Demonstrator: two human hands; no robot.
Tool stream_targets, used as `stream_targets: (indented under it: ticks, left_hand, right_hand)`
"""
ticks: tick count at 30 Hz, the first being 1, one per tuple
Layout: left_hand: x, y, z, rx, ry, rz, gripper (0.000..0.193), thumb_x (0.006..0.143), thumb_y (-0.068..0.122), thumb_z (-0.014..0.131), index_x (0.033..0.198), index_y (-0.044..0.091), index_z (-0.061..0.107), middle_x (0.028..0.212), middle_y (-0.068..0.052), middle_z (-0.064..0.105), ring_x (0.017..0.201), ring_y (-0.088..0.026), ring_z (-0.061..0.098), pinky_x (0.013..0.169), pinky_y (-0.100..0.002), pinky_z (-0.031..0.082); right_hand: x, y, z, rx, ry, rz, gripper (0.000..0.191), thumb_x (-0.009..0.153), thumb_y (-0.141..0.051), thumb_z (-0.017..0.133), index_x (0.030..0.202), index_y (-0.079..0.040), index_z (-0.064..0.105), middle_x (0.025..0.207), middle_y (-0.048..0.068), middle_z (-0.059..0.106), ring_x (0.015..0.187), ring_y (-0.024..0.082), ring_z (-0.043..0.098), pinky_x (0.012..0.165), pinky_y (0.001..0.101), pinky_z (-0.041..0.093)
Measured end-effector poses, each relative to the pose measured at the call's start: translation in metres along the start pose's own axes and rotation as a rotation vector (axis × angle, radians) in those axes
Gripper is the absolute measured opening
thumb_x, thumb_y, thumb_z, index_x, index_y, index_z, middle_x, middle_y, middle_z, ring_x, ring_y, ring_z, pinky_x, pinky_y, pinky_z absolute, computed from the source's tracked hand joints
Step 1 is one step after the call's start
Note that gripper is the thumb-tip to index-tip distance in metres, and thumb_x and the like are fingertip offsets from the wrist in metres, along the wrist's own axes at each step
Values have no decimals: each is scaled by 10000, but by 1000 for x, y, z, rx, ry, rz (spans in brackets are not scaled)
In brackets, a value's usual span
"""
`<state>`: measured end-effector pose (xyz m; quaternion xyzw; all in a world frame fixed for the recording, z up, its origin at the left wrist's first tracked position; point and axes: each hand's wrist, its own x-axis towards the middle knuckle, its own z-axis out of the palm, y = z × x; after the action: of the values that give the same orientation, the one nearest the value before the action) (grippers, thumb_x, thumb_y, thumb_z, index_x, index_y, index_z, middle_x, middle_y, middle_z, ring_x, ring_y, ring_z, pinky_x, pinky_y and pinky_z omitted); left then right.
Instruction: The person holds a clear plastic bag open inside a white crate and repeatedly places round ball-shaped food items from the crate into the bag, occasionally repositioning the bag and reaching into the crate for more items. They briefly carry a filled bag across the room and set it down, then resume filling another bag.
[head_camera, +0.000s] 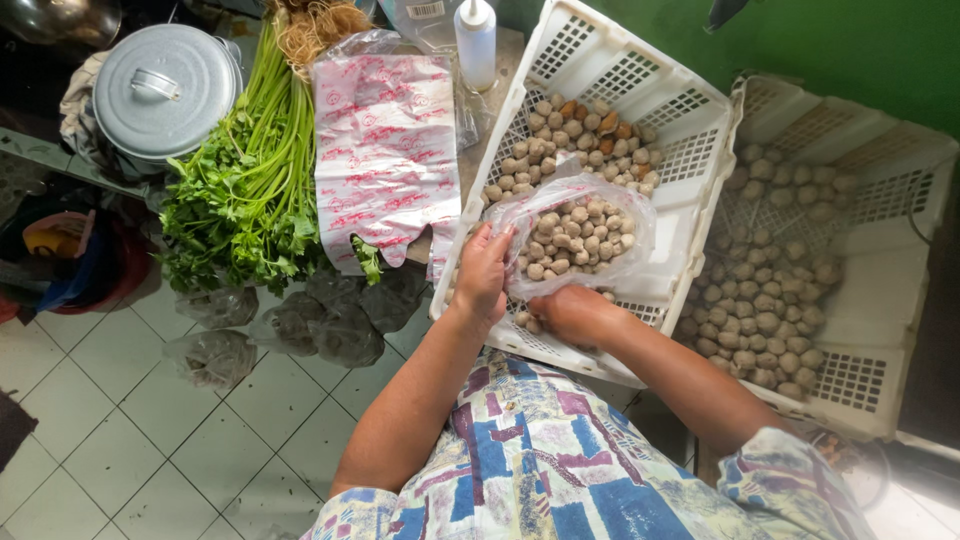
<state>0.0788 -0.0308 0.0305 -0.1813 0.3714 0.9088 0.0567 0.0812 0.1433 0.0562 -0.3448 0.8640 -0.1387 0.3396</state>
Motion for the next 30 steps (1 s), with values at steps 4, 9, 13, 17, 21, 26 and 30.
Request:
stream_targets:
  ticks: [4,9,13,17,21,26,30]
  left_hand:
    - [3,1,-2,40,16,-5,162,1013,124,612,1164,89,657,877,33,672,581,-11,488,470,-185,338]
    - [9,-4,-3,64,40,-25,205,1029,139,603,1209,62,667,986,10,703,689,-16,548,559,-184,408]
    - [10,-5,-4,19,28,-20,247,1018,125,558,1238,69,656,1057,14,710,808,-25,616,633,-184,451]
    - [10,-8,-7,-29,-7,-8,247,1030,112,546,1243,62,661,1050,3,709,790,-35,602,628,-193,452]
    - [11,-10,-12,-16,6,-7,229,1041,111,549,1234,61,663,1014,9,697,748,-36,582,588,-200,433]
    - [10,-9,-12,-26,-11,1,229,1040,116,549,1224,57,674,983,14,701,714,-26,558,556,-193,398]
    - [8,-7,-12,-28,24,7,221,1041,113,572,1222,66,690,897,36,653,655,-18,499,529,-189,373]
  right_hand:
    - [-33,7,-42,208,-232,-54,330,840,-180,765,1148,-101,677,849,142,728,806,269,725,748,408,570]
    - [-38,26,-58,530,616,-251,399,877,-96,720,1262,-30,637,1210,137,609,972,161,674,794,317,613]
    - [-41,37,-34,461,359,201,122,961,-134,715,1044,-51,748,941,146,738,836,277,711,730,384,591]
    - [-28,33,4,107,206,-163,258,824,-78,674,1071,-64,748,1055,164,734,987,342,702,826,436,572]
    - [0,26,30,164,222,209,263,959,-202,585,1097,-18,711,1109,208,702,1050,393,675,888,486,534]
    - [2,29,33,169,208,233,298,939,-194,585,1164,-18,667,1129,219,678,1063,399,658,895,485,529]
    - [-27,31,6,50,-54,36,266,885,-149,598,1112,-47,692,1052,169,733,1008,342,709,889,441,559]
